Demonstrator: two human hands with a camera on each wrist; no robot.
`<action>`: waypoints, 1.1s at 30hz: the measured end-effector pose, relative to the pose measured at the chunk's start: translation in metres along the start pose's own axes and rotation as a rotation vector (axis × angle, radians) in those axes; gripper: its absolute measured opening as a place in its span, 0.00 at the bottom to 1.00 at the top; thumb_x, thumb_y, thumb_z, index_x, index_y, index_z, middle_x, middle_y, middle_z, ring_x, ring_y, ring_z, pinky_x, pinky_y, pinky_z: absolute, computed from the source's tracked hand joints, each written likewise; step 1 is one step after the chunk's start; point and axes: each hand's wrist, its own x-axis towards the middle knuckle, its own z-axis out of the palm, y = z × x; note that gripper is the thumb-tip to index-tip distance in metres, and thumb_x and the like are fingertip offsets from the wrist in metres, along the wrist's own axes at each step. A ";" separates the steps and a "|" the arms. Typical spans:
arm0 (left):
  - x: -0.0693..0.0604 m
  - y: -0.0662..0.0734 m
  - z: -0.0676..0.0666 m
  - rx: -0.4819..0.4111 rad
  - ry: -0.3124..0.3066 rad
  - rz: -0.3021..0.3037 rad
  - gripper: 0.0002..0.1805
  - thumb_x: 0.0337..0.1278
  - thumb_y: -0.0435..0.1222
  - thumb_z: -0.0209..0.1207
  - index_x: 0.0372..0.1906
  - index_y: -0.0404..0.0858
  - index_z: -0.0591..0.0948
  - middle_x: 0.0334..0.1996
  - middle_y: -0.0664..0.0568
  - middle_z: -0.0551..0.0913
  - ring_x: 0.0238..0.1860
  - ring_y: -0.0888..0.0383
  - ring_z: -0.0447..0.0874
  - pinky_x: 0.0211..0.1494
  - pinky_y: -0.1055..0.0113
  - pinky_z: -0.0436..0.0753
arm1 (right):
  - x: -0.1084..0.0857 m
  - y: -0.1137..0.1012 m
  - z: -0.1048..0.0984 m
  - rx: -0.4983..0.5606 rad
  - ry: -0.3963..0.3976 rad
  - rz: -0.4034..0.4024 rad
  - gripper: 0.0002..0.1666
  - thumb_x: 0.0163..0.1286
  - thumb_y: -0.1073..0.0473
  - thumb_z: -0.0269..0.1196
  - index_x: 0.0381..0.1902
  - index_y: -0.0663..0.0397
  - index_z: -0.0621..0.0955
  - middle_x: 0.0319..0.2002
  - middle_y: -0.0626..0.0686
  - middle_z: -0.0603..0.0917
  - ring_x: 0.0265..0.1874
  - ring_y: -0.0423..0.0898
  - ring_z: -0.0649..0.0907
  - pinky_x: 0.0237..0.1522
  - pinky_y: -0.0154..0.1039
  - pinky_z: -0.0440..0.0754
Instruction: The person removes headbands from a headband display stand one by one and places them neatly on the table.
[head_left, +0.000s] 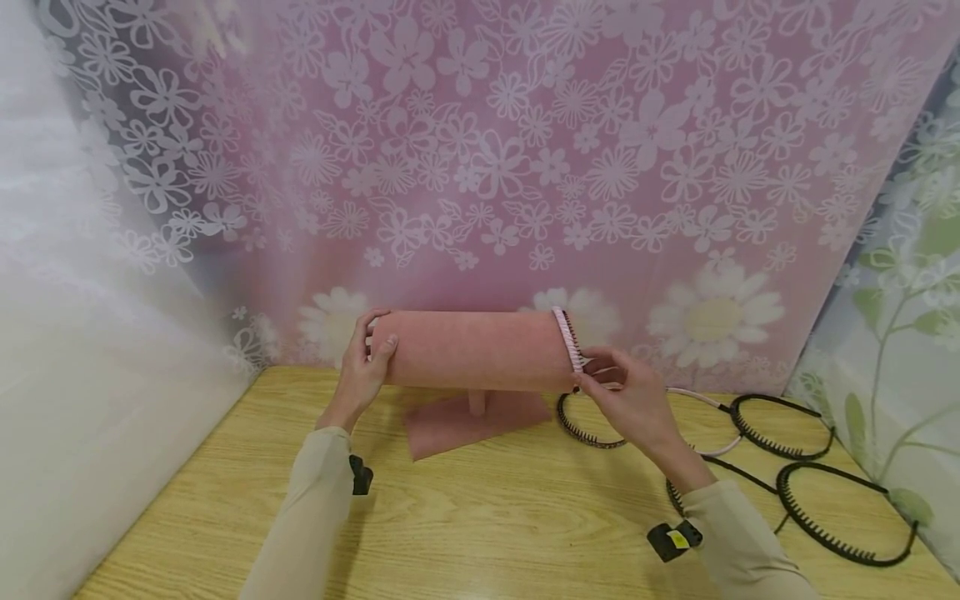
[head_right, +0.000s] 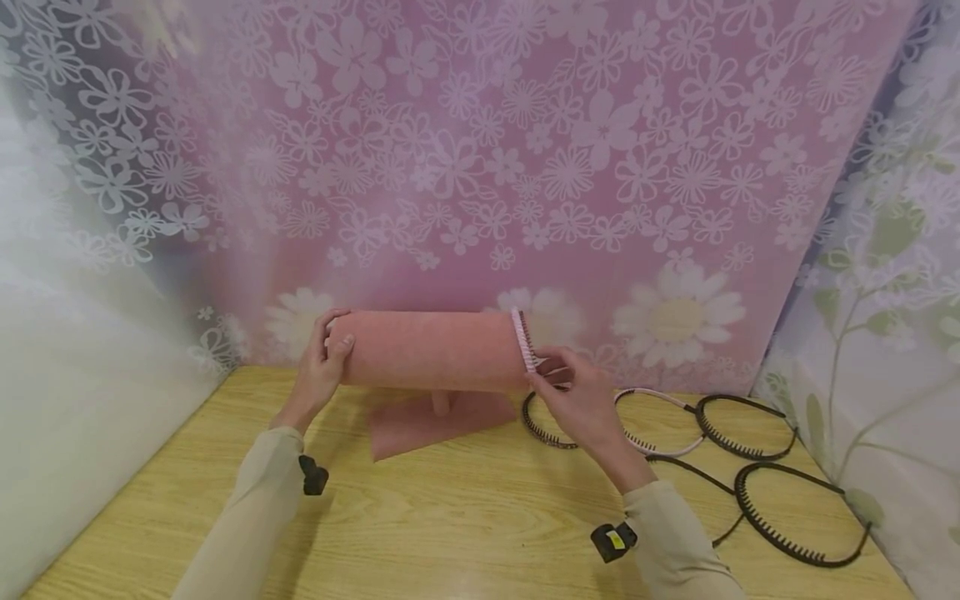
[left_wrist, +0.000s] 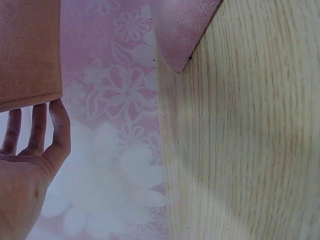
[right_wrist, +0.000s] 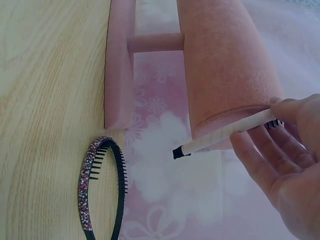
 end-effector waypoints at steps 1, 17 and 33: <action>0.000 0.000 0.000 0.002 0.000 -0.001 0.30 0.75 0.47 0.52 0.78 0.53 0.62 0.66 0.39 0.70 0.50 0.43 0.79 0.45 0.55 0.83 | 0.000 0.000 0.000 -0.005 0.000 0.003 0.18 0.69 0.59 0.70 0.56 0.56 0.84 0.42 0.58 0.88 0.39 0.50 0.89 0.39 0.28 0.84; -0.002 0.001 0.001 0.022 0.021 0.017 0.30 0.74 0.53 0.53 0.76 0.54 0.64 0.63 0.42 0.71 0.48 0.45 0.80 0.44 0.55 0.84 | -0.002 0.007 -0.006 -0.035 0.026 0.018 0.16 0.67 0.58 0.71 0.51 0.54 0.84 0.39 0.54 0.88 0.36 0.35 0.85 0.39 0.28 0.84; -0.002 0.002 0.001 0.012 0.015 0.001 0.30 0.74 0.54 0.53 0.76 0.56 0.64 0.62 0.43 0.72 0.48 0.44 0.80 0.45 0.55 0.84 | -0.021 0.015 -0.017 -0.057 0.032 -0.042 0.17 0.63 0.64 0.74 0.49 0.53 0.85 0.36 0.53 0.88 0.34 0.33 0.85 0.36 0.27 0.84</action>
